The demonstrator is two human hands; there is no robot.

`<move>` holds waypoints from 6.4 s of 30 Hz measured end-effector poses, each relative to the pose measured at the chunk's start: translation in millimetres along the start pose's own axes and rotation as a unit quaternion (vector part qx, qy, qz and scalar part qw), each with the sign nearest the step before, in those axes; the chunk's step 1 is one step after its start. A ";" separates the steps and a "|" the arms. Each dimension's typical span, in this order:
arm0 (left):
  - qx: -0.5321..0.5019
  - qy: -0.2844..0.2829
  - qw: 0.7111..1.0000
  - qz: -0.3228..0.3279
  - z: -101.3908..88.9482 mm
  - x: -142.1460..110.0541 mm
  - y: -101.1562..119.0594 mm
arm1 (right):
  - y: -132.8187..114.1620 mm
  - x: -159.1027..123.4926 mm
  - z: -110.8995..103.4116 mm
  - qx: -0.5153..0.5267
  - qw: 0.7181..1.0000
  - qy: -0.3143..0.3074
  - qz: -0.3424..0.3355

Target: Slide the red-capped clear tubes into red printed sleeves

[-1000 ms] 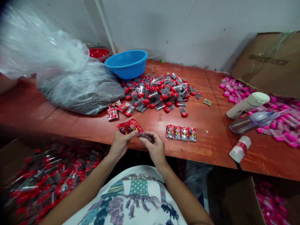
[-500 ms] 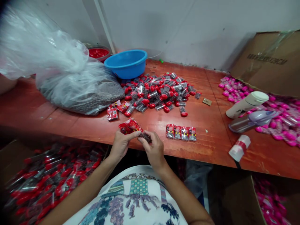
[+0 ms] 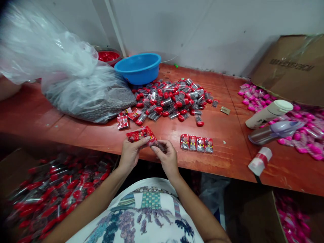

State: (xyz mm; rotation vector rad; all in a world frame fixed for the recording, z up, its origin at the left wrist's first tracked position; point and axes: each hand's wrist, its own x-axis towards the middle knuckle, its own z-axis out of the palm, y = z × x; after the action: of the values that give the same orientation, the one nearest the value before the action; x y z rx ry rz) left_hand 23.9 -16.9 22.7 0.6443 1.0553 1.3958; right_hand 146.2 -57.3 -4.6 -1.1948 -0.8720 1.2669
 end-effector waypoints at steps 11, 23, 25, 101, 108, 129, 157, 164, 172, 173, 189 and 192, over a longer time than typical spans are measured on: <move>0.007 -0.051 0.999 -0.016 0.2 -2.3 -3.8 | -0.6 0.3 0.4 0.016 0.999 0.007 -0.026; 0.044 -0.058 0.997 -0.014 -6.1 -2.0 0.9 | 0.1 -2.6 0.1 -0.007 0.999 -0.013 -0.048; 0.041 -0.066 0.996 -0.032 -7.8 -2.2 1.3 | -2.6 -2.7 -0.8 0.023 0.999 -0.026 -0.008; -0.015 -0.009 1.000 -0.001 2.3 -18.5 -21.5 | 5.5 -2.9 1.7 0.166 0.985 0.008 0.045; -0.009 -0.026 0.999 -0.037 2.6 -16.2 -17.3 | 3.7 -0.9 -1.6 0.193 0.979 -0.004 0.059; 0.008 -0.011 0.995 -0.096 -4.0 -0.9 4.3 | 4.3 -2.7 -0.9 0.189 0.975 -0.020 0.115; 0.039 -0.069 0.993 -0.083 -10.2 -5.8 5.3 | -5.2 -3.4 -2.9 0.213 0.966 0.004 0.146; 0.040 -0.057 0.995 -0.077 -12.1 -7.1 3.2 | -3.2 -3.0 -2.5 0.215 0.966 0.003 0.145; 0.004 -0.068 0.993 -0.093 -17.1 -8.2 3.6 | -1.5 -3.2 -2.1 0.213 0.967 -0.002 0.141; -0.001 -0.073 0.993 -0.094 -18.3 -8.2 3.4 | -0.9 -3.5 -1.6 0.209 0.967 -0.001 0.144; 0.002 0.214 0.975 0.052 -148.8 1.7 58.4 | 15.4 -10.7 -0.4 0.106 0.982 -0.028 0.151; 0.029 0.303 0.950 0.071 -194.2 -25.4 88.4 | 16.8 -10.7 1.9 0.111 0.979 -0.044 0.164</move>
State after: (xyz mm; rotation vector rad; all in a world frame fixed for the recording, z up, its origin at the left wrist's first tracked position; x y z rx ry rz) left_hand -183.6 -72.4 21.5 0.3356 1.5591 1.7486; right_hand 138.9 -69.0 -19.0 -1.1390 -0.5913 1.6490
